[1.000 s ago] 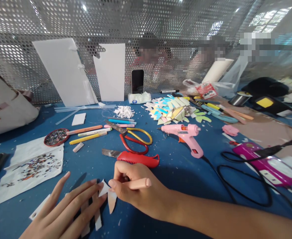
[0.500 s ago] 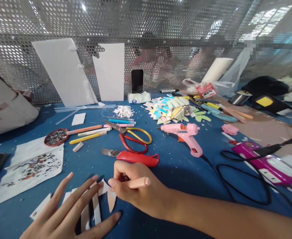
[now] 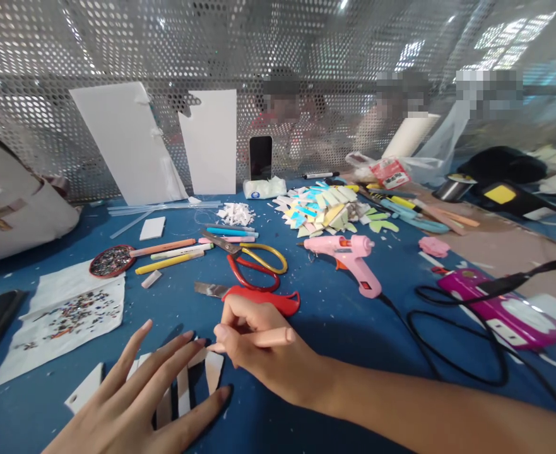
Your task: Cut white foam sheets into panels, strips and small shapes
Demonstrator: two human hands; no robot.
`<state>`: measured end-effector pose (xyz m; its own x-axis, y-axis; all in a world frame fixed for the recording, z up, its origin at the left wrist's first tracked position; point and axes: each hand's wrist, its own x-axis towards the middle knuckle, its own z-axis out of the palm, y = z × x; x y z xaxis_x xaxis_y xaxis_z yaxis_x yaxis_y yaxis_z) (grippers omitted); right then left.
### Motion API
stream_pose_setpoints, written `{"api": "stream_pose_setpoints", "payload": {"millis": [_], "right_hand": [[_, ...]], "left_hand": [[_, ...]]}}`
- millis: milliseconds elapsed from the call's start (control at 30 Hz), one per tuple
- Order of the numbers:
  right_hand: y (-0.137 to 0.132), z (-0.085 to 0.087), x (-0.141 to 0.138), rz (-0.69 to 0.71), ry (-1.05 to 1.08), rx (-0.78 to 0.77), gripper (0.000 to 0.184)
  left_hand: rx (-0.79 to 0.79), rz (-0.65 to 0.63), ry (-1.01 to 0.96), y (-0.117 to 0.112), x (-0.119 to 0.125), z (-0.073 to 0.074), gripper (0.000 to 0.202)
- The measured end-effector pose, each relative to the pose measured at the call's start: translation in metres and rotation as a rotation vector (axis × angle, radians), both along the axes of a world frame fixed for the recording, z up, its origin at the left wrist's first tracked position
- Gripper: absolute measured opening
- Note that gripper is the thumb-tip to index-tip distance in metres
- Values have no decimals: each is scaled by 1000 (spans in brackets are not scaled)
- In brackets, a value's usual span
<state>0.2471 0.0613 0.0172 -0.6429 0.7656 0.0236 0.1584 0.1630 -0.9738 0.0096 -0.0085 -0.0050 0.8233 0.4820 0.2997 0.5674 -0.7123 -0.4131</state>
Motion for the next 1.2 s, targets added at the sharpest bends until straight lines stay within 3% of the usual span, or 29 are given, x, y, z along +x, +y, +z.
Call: {"api": "stream_pose_setpoints", "payload": {"millis": [600,933,1067,1200], "right_hand": [[-5,-1,7,-77,210,81,32],[-2,-3,12,-143,254,211,30],[-2,-4,13,-144,257,214,29],[-3,-3,13,-147,251,198,31]], "left_hand": [[-71,-53,38,4,4,15,46],[-148,-32,-231,-1,11,-3,32],[-278,-9,-235,0,11,5,31],[-270,-5,-232,1,9,18,43]]}}
